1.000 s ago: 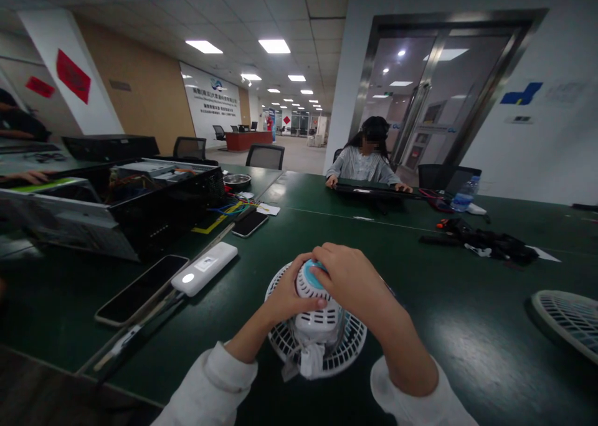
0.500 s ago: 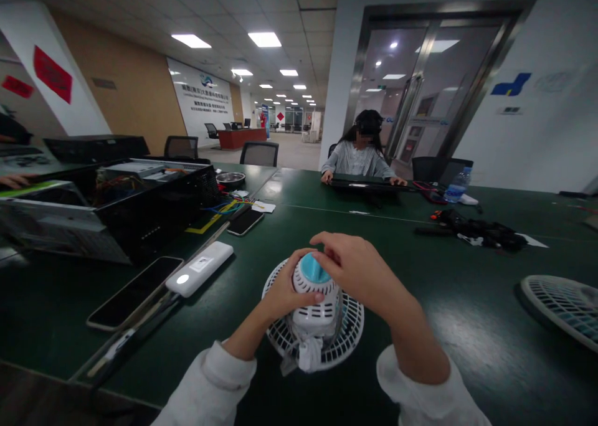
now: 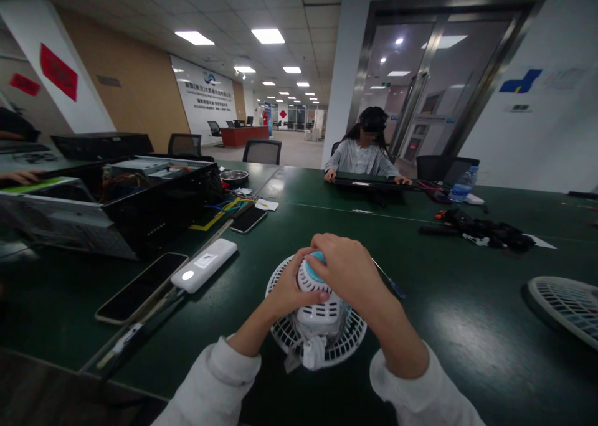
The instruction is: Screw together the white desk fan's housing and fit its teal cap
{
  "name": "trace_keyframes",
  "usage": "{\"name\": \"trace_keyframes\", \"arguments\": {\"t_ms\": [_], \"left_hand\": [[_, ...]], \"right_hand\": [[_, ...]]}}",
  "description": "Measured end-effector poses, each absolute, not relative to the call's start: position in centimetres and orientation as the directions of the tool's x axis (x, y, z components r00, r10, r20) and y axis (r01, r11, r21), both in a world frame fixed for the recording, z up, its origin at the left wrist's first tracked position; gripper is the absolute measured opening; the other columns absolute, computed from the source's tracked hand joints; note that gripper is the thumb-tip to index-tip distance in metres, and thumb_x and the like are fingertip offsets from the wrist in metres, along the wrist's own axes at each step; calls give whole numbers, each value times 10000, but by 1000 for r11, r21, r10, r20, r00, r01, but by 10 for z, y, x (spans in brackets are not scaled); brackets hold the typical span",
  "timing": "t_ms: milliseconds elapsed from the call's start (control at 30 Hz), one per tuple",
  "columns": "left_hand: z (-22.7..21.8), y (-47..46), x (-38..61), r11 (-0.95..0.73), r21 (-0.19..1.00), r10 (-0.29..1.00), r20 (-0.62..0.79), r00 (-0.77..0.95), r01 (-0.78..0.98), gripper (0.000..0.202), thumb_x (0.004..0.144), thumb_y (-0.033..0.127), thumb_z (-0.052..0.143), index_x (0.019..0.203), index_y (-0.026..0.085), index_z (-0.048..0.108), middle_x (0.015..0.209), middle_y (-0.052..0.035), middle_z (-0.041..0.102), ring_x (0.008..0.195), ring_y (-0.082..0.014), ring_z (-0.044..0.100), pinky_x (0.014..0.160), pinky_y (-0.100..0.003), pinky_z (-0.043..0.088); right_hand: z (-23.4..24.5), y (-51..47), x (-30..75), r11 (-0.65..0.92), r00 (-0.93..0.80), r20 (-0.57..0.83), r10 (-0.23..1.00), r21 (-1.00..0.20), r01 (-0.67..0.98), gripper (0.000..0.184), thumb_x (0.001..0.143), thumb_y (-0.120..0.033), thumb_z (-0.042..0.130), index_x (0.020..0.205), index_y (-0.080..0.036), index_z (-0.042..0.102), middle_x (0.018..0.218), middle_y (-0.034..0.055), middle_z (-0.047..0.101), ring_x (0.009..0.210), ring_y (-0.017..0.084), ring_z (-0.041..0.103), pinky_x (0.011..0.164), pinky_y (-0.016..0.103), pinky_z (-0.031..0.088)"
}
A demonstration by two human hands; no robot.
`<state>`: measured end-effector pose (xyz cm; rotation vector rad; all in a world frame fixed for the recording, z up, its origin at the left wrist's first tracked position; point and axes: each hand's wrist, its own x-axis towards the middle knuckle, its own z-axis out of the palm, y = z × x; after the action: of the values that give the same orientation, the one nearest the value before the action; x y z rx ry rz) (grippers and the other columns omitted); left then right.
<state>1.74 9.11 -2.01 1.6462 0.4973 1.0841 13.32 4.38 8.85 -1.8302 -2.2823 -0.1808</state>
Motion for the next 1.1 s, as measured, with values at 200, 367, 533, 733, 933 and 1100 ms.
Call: {"name": "trace_keyframes", "arguments": {"t_ms": [200, 367, 533, 733, 933, 1100], "left_hand": [[-19, 89, 19, -336, 921, 763, 388, 516, -195, 731, 535, 381, 799, 1152, 199, 451, 1105, -52, 582, 1040, -269, 547, 936, -397, 407], [-19, 90, 17, -343, 913, 738, 408, 537, -222, 685, 582, 345, 787, 1165, 215, 453, 1124, -48, 574, 1011, -247, 563, 893, -361, 437], [-20, 91, 18, -375, 902, 752, 431, 499, -214, 707, 559, 376, 791, 1157, 197, 459, 1105, -52, 578, 1031, -269, 547, 926, -379, 405], [-21, 90, 18, -369, 905, 757, 425, 497, -212, 692, 572, 370, 785, 1152, 201, 448, 1114, -52, 573, 1036, -267, 546, 919, -375, 411], [-20, 91, 18, -356, 911, 748, 412, 520, -209, 682, 588, 370, 779, 1158, 204, 444, 1111, -55, 569, 1018, -254, 553, 890, -365, 433], [-18, 89, 18, -353, 919, 765, 391, 512, -175, 700, 563, 396, 785, 1135, 191, 437, 1081, -54, 562, 1002, -254, 551, 886, -377, 434]], "right_hand": [[89, 42, 137, 79, -74, 237, 969, -10, 997, 216, 916, -260, 369, 997, -158, 541, 801, 119, 664, 718, 251, 648, 556, 297, 405], [96, 35, 150, 193, -185, 169, 968, -35, 981, 190, 865, -347, 456, 898, -193, 563, 812, 65, 662, 753, 228, 636, 593, 284, 399], [90, 39, 132, 126, -118, 178, 977, -36, 991, 234, 838, -203, 424, 1054, -160, 505, 786, 106, 668, 718, 258, 648, 566, 302, 401], [88, 43, 133, 71, -48, 185, 982, -124, 990, 224, 900, -237, 370, 1016, -145, 538, 787, 106, 662, 701, 210, 632, 564, 272, 394], [98, 40, 172, 468, -425, 198, 883, -327, 821, 231, 817, -127, 532, 1005, -211, 635, 1006, 34, 616, 891, 141, 570, 754, 248, 413], [97, 44, 175, 514, -488, 170, 856, -381, 769, 275, 772, -27, 530, 966, -167, 666, 1041, 53, 609, 931, 148, 561, 825, 273, 410]]}}
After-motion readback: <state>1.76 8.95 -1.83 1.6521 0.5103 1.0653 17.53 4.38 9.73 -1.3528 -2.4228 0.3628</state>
